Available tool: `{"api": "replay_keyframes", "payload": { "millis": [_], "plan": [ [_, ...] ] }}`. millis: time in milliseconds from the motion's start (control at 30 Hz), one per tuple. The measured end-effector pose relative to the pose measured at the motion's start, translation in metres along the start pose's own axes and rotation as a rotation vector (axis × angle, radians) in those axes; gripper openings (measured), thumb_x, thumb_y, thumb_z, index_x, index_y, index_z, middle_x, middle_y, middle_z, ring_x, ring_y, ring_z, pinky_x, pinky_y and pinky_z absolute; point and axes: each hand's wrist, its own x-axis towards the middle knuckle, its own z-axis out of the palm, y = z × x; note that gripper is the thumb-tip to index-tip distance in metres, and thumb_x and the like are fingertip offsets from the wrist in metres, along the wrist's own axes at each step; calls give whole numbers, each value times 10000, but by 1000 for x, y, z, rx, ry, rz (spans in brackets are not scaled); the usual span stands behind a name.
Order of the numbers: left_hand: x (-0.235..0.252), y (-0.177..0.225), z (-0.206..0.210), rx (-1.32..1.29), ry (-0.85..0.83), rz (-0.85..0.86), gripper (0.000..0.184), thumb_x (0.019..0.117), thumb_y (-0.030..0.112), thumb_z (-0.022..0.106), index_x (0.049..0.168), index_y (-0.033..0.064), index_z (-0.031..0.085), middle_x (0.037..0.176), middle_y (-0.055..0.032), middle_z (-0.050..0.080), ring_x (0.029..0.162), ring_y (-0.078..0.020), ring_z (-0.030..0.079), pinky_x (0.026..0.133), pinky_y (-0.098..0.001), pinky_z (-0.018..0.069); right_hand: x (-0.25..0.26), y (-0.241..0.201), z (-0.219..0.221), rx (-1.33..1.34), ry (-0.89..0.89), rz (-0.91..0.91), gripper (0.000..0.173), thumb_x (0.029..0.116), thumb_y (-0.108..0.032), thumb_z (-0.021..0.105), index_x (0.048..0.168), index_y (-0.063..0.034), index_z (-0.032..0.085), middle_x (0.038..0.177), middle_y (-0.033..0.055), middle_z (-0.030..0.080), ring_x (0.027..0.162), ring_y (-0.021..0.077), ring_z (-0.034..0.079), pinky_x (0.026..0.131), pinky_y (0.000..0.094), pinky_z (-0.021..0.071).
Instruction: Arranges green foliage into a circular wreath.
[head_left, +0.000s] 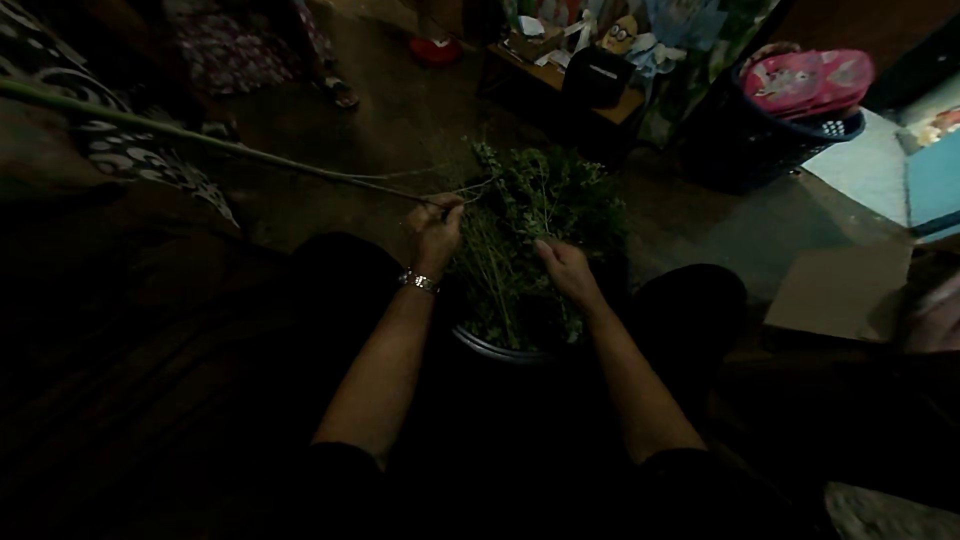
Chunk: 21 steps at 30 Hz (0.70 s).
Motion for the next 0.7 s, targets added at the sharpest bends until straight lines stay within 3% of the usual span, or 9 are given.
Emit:
{"api": "replay_keyframes", "payload": {
  "millis": [67, 167, 233, 300, 367, 467, 567, 633, 700],
  "plan": [
    [-1, 4, 10, 202, -69, 130, 248, 1025, 102, 573, 1197, -6, 716, 1176, -241, 690, 1105, -381, 672, 998, -529, 508, -9, -17, 16, 321, -234, 99, 660, 1139, -423, 196, 1126, 48, 658, 889, 99, 683, 760, 139, 658, 735, 313, 566],
    [-2, 3, 23, 322, -82, 299, 266, 975, 15, 565, 1182, 9, 733, 1089, -263, 670, 971, -438, 676, 833, -592, 535, -25, -33, 32, 769, -500, 125, 881, 1062, -586, 6, 1225, 73, 567, 913, 89, 698, 762, 142, 686, 726, 295, 589],
    [-2, -3, 32, 334, -67, 398, 263, 948, -11, 591, 1164, 9, 740, 1097, -257, 674, 998, -442, 668, 851, -596, 521, -33, -40, 34, 928, -555, 137, 801, 1073, -591, 101, 1313, 48, 519, 949, 84, 721, 779, 154, 714, 728, 304, 609],
    [1, -8, 36, 340, -49, 436, 263, 945, -16, 587, 1160, 7, 738, 1093, -259, 668, 1001, -444, 659, 860, -583, 515, -36, -42, 31, 981, -516, 145, 462, 1128, -327, 317, 1309, 32, 544, 929, 77, 716, 746, 139, 702, 703, 282, 606],
    [4, -7, 36, 335, -37, 401, 307, 961, -17, 571, 1227, 26, 717, 1156, -267, 658, 1067, -456, 642, 922, -588, 505, -35, -41, 30, 957, -411, 134, 255, 1095, -132, 443, 1204, 35, 603, 805, 39, 659, 631, 96, 638, 632, 244, 584],
    [8, 5, 28, 395, -121, 290, 673, 879, -74, 617, 1512, 123, 500, 1458, -277, 508, 1336, -510, 479, 1088, -675, 346, -19, -41, 27, 802, -279, 130, 257, 1108, -185, 454, 1176, 6, 613, 733, 5, 586, 535, 56, 551, 533, 203, 528],
    [11, 12, 13, 393, -192, 74, 968, 776, -57, 742, 1616, 107, 289, 1640, -256, 266, 1492, -525, 232, 1149, -730, 201, 13, -43, 23, 646, -168, 120, 330, 1116, -247, 440, 1234, 10, 610, 755, 12, 586, 514, 56, 512, 490, 203, 487],
    [10, 11, 1, 339, -161, -39, 933, 810, -37, 720, 1615, 60, 257, 1646, -266, 236, 1499, -518, 216, 1153, -721, 210, 38, -44, 25, 572, -123, 132, 362, 1120, -267, 435, 1274, 16, 600, 786, 40, 600, 522, 71, 526, 500, 218, 495],
    [7, 7, -6, 285, -107, -112, 762, 892, -5, 638, 1581, 22, 314, 1616, -272, 293, 1476, -503, 275, 1154, -689, 253, 64, -38, 38, 501, -102, 99, 392, 1124, -302, 422, 1279, 17, 590, 826, 76, 612, 571, 108, 570, 545, 259, 532]
  ]
}}
